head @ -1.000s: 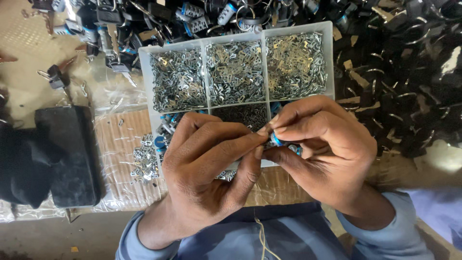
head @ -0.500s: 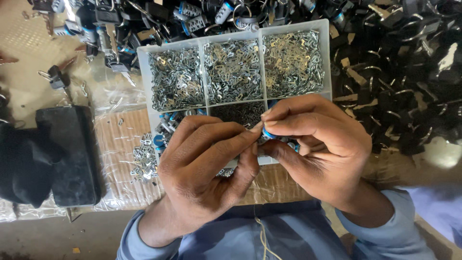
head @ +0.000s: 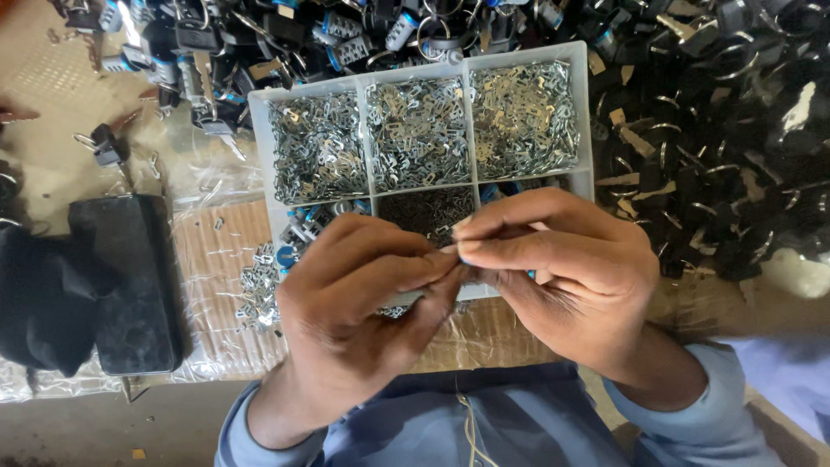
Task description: The person assembles small padlock cylinders at a workbench. They pick tiny metal pins and springs from a compartment tray and insert them one at a time into the open end of a lock cylinder held in the other hand, repeating the insertion cycle and setting finished cylinders with the pile of completed keychain locks.
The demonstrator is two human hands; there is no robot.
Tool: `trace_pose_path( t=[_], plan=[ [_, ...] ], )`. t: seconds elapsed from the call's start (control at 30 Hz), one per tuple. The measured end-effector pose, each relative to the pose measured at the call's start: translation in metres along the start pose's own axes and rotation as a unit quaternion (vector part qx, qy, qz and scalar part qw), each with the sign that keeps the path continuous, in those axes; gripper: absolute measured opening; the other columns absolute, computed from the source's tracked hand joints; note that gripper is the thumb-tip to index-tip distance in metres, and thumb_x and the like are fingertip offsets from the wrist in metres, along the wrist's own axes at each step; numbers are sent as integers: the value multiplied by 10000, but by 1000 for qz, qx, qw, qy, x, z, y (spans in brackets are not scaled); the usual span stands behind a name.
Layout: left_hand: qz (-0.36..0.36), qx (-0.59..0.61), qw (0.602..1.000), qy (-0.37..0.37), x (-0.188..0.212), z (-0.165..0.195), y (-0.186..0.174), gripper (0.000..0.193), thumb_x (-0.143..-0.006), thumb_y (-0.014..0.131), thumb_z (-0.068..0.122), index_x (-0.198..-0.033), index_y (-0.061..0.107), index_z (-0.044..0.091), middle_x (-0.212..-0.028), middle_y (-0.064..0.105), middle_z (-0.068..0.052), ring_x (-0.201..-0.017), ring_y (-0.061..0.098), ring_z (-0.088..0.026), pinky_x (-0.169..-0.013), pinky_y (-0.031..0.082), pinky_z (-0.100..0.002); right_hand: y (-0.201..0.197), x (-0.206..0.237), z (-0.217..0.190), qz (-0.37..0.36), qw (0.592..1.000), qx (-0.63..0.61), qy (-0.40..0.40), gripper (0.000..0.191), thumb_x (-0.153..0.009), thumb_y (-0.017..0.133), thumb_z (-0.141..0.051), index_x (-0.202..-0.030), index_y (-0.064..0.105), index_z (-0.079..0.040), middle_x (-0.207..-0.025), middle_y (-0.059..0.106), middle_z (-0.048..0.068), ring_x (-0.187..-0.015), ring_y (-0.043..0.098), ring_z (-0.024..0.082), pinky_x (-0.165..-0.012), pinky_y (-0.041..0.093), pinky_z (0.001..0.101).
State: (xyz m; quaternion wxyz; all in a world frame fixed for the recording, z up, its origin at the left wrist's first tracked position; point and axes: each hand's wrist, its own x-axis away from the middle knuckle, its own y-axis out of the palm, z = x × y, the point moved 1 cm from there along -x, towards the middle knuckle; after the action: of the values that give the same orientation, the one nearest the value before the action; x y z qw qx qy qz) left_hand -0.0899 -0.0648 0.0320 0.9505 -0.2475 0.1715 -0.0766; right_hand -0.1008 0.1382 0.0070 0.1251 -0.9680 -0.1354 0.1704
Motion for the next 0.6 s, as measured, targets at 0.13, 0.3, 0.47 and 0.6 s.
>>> trace_pose_path(
  t=[0.13,0.3,0.47,0.6],
  plan=[
    [-5,-60,998,15,-6,-1,-3,177,-872,888,114,-986,758,77,-940,733,-43,-790,647,-177,-693,482,-313,1,-3,5,30,996,-70,36,285,-854,796,81,-1116,723,-8,-1178,743,149,-872,774,102,-638,598,146],
    [-84,-247,964,44,-8,-1,6,188,-862,840,196,-975,753,73,-927,700,-44,-857,576,-274,-768,445,-426,-2,3,2,69,982,-138,105,330,-953,729,104,-1261,626,48,-1301,654,175,-1092,726,158,-913,685,250],
    [-10,-199,980,14,-10,1,9,117,-1019,768,194,-1040,718,91,-1026,683,-21,-967,557,-253,-878,423,-422,-1,5,1,68,985,-121,105,338,-936,744,101,-1252,634,55,-1324,645,190,-1123,713,171,-910,664,243],
    [-77,-292,953,17,-13,1,12,155,-850,808,210,-842,706,94,-837,662,-57,-849,564,-312,-775,416,-453,0,2,1,64,990,-87,87,320,-938,748,98,-1233,630,60,-1314,646,197,-1101,725,173,-887,670,230]
  ],
)
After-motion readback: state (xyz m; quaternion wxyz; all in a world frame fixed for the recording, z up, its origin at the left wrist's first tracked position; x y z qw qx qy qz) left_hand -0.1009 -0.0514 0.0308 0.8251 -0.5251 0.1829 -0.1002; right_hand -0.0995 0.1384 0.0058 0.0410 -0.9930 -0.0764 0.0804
